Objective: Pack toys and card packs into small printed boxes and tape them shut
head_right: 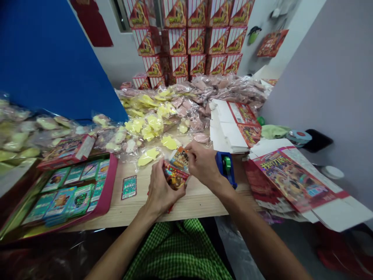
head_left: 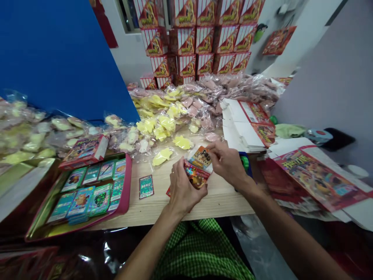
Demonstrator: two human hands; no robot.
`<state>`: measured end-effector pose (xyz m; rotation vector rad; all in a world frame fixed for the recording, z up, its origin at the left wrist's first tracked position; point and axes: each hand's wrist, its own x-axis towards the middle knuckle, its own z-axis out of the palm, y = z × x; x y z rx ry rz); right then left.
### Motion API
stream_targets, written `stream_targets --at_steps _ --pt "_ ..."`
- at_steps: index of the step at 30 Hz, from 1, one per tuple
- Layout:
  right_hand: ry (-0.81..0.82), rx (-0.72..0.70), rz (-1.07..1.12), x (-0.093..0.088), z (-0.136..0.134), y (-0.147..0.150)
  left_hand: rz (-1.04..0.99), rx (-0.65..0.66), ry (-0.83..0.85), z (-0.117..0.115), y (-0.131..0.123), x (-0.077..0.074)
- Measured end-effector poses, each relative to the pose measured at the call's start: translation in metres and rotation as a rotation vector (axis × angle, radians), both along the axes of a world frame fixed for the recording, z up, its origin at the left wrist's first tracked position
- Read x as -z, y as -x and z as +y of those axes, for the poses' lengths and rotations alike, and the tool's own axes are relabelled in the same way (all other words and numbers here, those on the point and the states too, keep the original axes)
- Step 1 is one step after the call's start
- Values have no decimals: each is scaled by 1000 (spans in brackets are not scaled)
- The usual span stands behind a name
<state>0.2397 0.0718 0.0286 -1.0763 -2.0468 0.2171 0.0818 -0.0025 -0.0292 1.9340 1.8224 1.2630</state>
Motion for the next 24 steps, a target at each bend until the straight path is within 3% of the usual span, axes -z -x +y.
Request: stream_targets --at_steps 3,6,9,14,16,19,24 --pt "-105 -180 -162 -14 -17 17 -55 -98 -213 1 10 -2" --pt "-194 -190 -292 -17 -32 28 -102 -227 -320 6 18 4" --pt "-214 -151 -149 0 -36 32 -103 -244 -398 7 26 11" --pt "-167 -334 139 39 -31 39 -86 -111 -461 -6 40 14" --pt "-169 -380 224 48 -32 43 -175 -116 -419 -10 45 11" --pt "-179 -367 349 53 -36 45 -473 -135 -312 -11 47 4" --pt "-299 -374 152 46 -32 44 -848 -44 -145 -9 50 -7"
